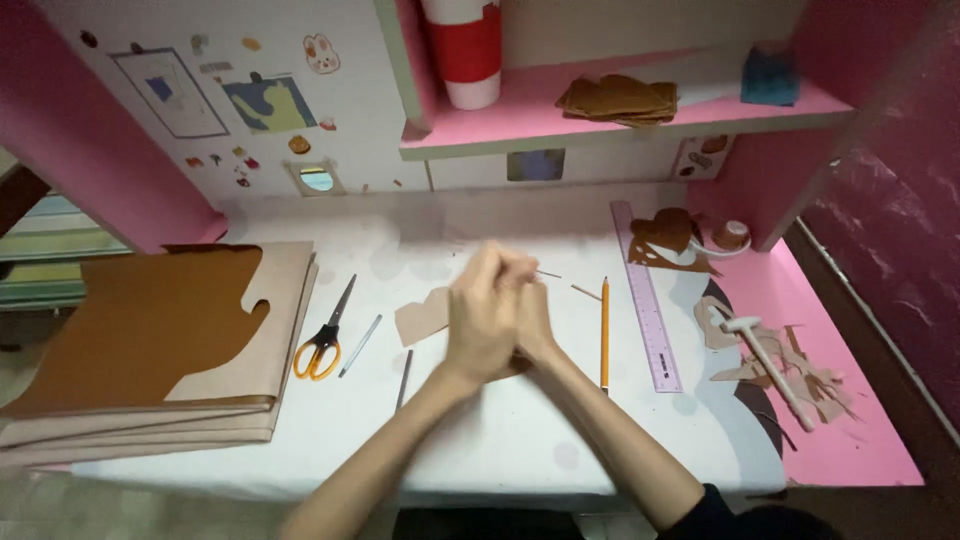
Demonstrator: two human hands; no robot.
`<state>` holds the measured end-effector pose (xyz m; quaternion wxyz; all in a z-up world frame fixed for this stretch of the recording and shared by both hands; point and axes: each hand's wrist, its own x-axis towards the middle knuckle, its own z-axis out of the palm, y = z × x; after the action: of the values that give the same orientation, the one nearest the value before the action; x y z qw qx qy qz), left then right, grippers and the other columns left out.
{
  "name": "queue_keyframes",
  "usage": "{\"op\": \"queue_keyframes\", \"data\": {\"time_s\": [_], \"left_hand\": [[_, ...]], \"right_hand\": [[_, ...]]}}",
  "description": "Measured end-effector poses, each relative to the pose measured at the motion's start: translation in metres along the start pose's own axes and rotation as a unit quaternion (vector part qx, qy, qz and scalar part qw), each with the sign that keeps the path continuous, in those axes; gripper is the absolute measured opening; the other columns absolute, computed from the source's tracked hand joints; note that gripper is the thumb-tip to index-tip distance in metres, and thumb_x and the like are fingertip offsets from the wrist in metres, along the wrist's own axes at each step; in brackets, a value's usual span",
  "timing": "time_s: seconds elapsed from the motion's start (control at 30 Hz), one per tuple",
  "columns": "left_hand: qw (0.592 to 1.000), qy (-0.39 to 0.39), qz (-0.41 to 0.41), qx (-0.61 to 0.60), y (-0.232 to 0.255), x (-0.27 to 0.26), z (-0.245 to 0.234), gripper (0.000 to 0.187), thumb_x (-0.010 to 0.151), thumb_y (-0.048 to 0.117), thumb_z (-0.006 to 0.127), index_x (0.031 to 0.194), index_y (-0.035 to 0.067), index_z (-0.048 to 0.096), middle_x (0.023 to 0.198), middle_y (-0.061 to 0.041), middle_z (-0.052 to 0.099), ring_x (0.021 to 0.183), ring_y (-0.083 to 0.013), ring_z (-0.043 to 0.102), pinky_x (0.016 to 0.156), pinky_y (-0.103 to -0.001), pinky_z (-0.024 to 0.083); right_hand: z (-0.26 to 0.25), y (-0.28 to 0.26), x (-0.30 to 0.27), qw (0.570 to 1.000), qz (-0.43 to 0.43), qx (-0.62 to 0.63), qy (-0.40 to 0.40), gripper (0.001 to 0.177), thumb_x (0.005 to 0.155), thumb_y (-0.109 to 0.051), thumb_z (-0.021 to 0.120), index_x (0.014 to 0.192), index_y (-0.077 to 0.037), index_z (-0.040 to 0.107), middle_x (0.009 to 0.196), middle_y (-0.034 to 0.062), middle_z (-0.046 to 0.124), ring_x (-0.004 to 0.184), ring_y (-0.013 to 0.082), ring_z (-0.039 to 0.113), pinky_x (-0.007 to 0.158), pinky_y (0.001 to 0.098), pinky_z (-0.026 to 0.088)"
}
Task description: The person is preparing leather pieces by cutting them with scissors, marking them with a pencil, and then using a hole punch and a mallet to create holes on a workbench.
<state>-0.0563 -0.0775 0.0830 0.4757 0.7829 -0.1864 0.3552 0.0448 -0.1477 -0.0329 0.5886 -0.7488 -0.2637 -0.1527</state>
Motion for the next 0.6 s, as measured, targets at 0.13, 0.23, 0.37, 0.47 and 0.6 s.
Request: {"op": "queue_keyframes", "data": {"time_s": [0.13, 0.23, 0.37, 0.47, 0.6], "left_hand": [[0.957, 0.001, -0.207, -0.202, -0.004, 0.008, -0.054, 0.024, 0.105, 0.036, 0.052, 0.101, 0.013, 0.059, 0.073, 0.003, 0.058, 0.066, -0.0066, 0.061, 0.067, -0.025, 0.057], [0.950, -0.020, -0.186, -0.250, -0.005, -0.008, -0.114, 0.009, 0.108, 0.018, 0.050, 0.106, 0.009, 0.052, 0.069, 0.003, 0.046, 0.048, -0.0049, 0.043, 0.043, -0.019, 0.037], [0.979, 0.007, -0.202, -0.023, 0.015, -0.029, -0.177, 0.017, 0.105, 0.017, 0.054, 0.104, 0.003, 0.064, 0.053, -0.004, 0.043, 0.051, -0.0097, 0.031, 0.046, -0.022, 0.028], [0.971, 0.020, -0.238, 0.004, 0.022, -0.047, -0.206, 0.018, 0.105, 0.016, 0.055, 0.102, 0.003, 0.066, 0.054, -0.004, 0.043, 0.053, -0.0107, 0.033, 0.049, -0.024, 0.028], [0.964, 0.036, -0.265, -0.011, 0.014, -0.068, -0.218, 0.018, 0.105, 0.012, 0.054, 0.100, 0.000, 0.066, 0.059, -0.004, 0.045, 0.055, -0.0109, 0.039, 0.052, -0.024, 0.030]], "right_hand": [[-0.022, 0.016, 0.004, 0.992, 0.069, -0.030, 0.098, 0.010, 0.090, -0.019, 0.070, 0.092, -0.010, 0.074, 0.079, 0.0153, 0.073, 0.070, 0.0287, 0.068, 0.068, 0.0397, 0.053], [-0.035, 0.012, 0.009, 0.983, 0.067, -0.060, 0.162, 0.011, 0.094, -0.015, 0.066, 0.092, -0.006, 0.073, 0.079, 0.0157, 0.073, 0.067, 0.0291, 0.067, 0.065, 0.0379, 0.052], [-0.042, 0.020, 0.014, 0.969, 0.047, -0.112, 0.215, 0.010, 0.093, -0.014, 0.067, 0.091, -0.006, 0.072, 0.079, 0.0154, 0.072, 0.066, 0.0307, 0.067, 0.062, 0.0390, 0.050], [-0.042, 0.008, 0.013, 0.971, 0.038, -0.116, 0.207, 0.010, 0.096, -0.013, 0.066, 0.090, -0.006, 0.071, 0.078, 0.0103, 0.071, 0.064, 0.0218, 0.063, 0.060, 0.0353, 0.049], [-0.034, 0.001, 0.011, 0.975, -0.012, -0.132, 0.177, 0.013, 0.099, -0.011, 0.065, 0.087, -0.005, 0.068, 0.081, 0.0072, 0.068, 0.064, 0.0158, 0.057, 0.060, 0.0337, 0.046]]}}
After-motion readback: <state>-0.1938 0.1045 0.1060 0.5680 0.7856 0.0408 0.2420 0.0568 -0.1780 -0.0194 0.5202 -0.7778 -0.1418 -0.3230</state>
